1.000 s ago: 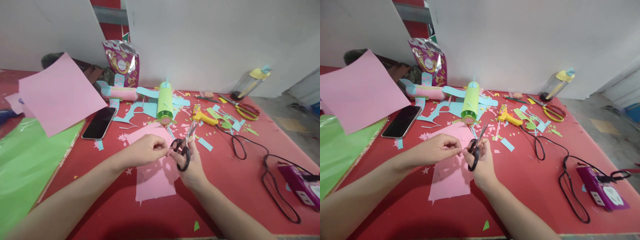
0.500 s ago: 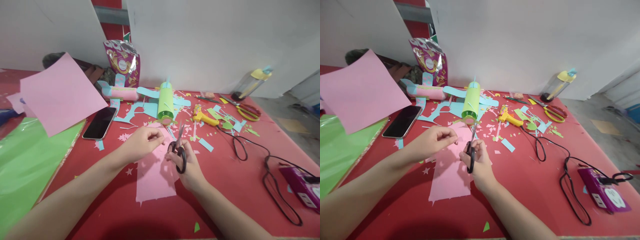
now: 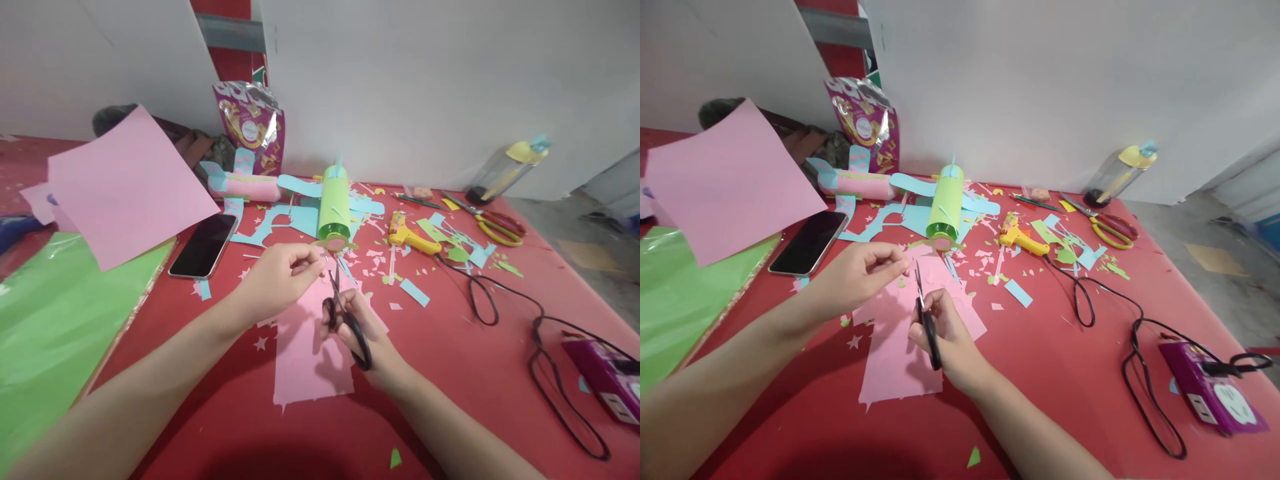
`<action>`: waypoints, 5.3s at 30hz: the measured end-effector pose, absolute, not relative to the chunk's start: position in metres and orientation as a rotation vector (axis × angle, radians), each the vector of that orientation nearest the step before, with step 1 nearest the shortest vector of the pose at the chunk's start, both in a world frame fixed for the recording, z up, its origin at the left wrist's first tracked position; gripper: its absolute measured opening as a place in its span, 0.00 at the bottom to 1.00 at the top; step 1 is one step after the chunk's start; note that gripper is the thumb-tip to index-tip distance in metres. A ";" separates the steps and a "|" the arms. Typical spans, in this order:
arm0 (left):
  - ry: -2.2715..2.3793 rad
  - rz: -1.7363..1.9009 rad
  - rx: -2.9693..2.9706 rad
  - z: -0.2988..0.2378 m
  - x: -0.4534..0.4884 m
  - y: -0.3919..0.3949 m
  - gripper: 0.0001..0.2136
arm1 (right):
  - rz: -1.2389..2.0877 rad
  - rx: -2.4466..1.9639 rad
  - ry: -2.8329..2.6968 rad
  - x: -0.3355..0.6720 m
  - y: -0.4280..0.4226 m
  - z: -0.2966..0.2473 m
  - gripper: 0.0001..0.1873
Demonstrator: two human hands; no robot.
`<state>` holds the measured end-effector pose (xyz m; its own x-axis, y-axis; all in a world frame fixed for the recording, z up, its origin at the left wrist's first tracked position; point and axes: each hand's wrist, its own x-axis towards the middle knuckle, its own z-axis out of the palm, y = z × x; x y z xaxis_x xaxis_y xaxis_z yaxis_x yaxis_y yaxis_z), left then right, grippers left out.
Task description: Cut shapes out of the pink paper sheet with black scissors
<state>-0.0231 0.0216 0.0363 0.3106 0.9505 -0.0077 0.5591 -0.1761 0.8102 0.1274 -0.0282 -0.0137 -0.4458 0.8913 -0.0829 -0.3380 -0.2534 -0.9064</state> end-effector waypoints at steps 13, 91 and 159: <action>1.290 0.565 2.068 0.040 -0.023 0.017 0.10 | 1.809 -0.799 -1.157 0.129 -0.028 -0.014 0.15; 1.295 0.451 1.838 0.040 -0.029 0.023 0.11 | 1.917 -0.753 -1.121 0.128 -0.026 -0.016 0.18; 1.335 0.963 1.593 0.022 0.007 -0.006 0.12 | 1.664 -0.912 -1.198 0.124 -0.034 -0.019 0.18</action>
<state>0.0074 -0.0060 0.0216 0.1431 0.9886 0.0470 0.3561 -0.0958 0.9295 0.1237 -0.0344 -0.0191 -0.3553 0.9320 -0.0718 -0.2279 -0.1608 -0.9603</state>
